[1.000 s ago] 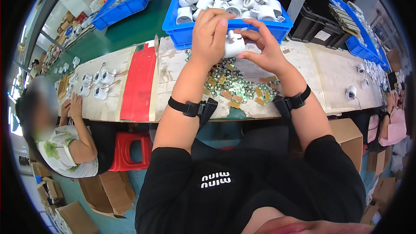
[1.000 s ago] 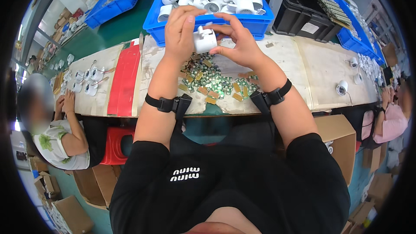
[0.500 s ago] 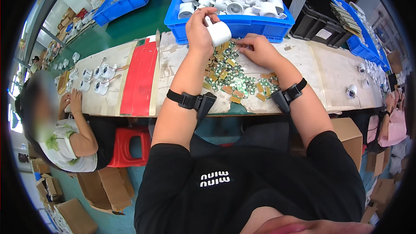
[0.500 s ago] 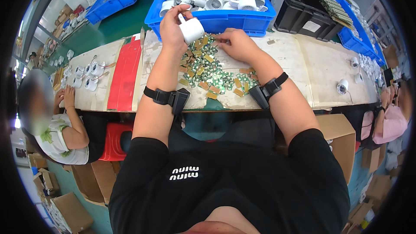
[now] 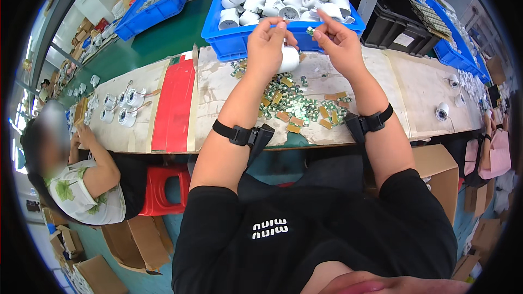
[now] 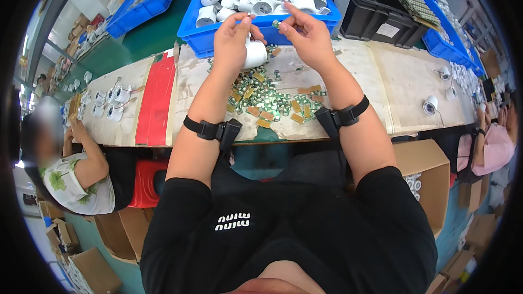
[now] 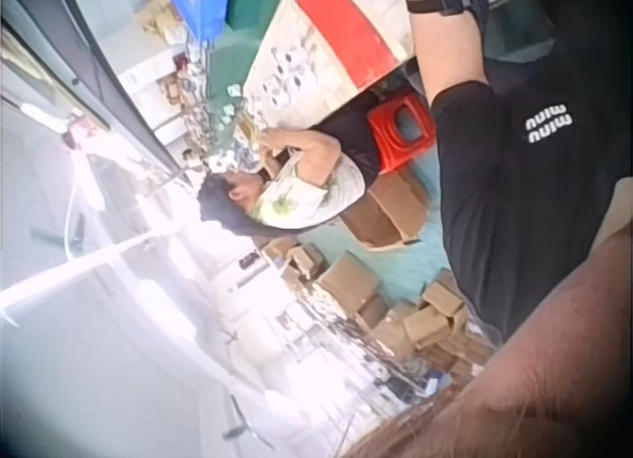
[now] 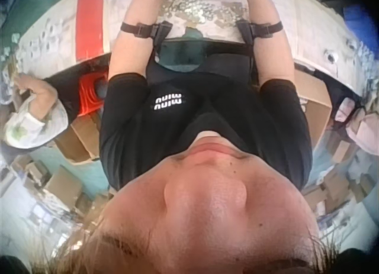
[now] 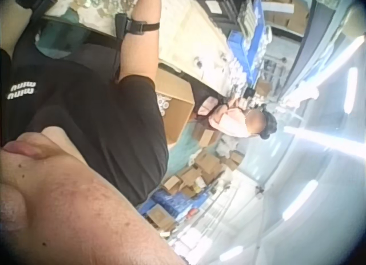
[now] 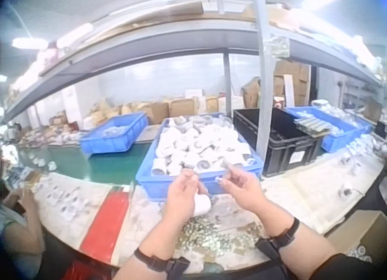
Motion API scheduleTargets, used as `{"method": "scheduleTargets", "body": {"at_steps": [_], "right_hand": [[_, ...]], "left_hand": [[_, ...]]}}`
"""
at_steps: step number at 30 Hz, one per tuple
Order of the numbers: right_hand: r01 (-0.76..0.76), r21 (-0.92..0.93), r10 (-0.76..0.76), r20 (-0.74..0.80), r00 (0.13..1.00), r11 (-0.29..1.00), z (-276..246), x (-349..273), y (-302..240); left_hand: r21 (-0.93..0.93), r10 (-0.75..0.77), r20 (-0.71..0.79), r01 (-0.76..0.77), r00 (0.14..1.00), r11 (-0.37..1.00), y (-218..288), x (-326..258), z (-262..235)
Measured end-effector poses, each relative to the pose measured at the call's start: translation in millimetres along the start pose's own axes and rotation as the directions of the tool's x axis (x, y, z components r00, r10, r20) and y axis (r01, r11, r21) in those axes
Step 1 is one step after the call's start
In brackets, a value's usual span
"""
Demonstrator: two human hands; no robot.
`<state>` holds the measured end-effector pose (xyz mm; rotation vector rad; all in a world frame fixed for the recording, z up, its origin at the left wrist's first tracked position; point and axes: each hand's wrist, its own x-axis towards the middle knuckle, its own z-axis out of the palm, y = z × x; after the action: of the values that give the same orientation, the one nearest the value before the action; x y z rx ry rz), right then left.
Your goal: Sort internal mounting plates, insert electronic components and hardware, and manually press together white plastic housing units for electronic products or light fixtures at a workbench.
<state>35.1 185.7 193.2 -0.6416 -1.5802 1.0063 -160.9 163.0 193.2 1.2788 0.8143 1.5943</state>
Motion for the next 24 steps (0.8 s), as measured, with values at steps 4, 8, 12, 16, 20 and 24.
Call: {"method": "scheduleTargets", "body": {"at_steps": [4,8,12,16,20,24], "right_hand": [[0.006,0.005,-0.006,0.013,1.0,1.0,1,-2,-3],[0.149,-0.066,-0.158,-0.162,0.974,0.987,10,-2,-5],[0.151,0.038,-0.14,-0.207,0.968,0.988,13,-4,-3],[-0.1,0.099,0.117,-0.183,0.976,0.99,8,-5,-10],[-0.103,0.171,0.131,-0.159,0.979,0.98,8,-4,-14],[-0.109,0.083,0.116,-0.08,0.99,0.991,3,-4,-14]], "left_hand": [[0.0,-0.016,0.068,0.016,0.998,1.0,-5,-9,15],[0.071,-0.016,0.045,0.013,0.999,0.997,-6,-14,20],[0.038,-0.03,0.062,0.028,0.998,0.999,-11,-10,13],[-0.034,-0.036,0.081,0.039,0.996,0.999,-9,-12,14],[0.15,0.017,0.031,-0.022,0.999,0.988,0,-16,18],[0.385,0.082,0.036,-0.089,0.996,0.918,-2,-15,14]]}}
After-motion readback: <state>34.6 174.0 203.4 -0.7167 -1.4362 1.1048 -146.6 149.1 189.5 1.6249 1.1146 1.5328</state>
